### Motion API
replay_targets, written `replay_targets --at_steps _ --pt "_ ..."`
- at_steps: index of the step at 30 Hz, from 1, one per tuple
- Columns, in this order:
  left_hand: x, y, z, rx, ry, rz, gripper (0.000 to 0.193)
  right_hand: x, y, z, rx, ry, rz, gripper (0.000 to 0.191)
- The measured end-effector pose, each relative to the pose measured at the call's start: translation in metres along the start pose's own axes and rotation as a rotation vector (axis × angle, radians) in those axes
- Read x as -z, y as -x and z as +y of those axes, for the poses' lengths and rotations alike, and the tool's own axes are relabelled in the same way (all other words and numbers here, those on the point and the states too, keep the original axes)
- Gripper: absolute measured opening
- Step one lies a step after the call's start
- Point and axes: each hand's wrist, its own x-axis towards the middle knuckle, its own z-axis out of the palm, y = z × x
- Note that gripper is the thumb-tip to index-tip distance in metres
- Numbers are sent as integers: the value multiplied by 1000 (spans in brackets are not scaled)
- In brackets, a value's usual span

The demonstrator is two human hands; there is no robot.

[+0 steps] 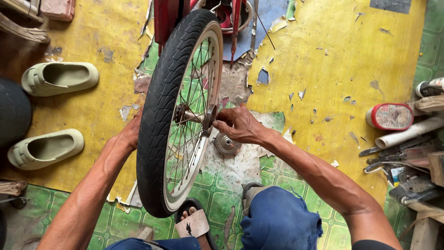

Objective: The person sits on the floor beside a red bicycle and loosens the axle nuts of the front wheel by hand. They lift the wheel off the fork, apply lubricant from a squeeze bottle to the hub, work the hub components, then reposition the wheel in the fork and retighten the axle nuts.

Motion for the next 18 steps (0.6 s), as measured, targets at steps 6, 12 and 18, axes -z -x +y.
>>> replay_targets --at_steps 6,12,18 --pt "-8 14 -15 129 115 -31 63 -12 2 1 -264 141 -51 32" --pt "-4 12 -13 213 304 -32 58 -18 5 1 94 -92 136 20" --pt "6 5 -1 276 340 -4 56 -16 20 -3 80 184 133 25"
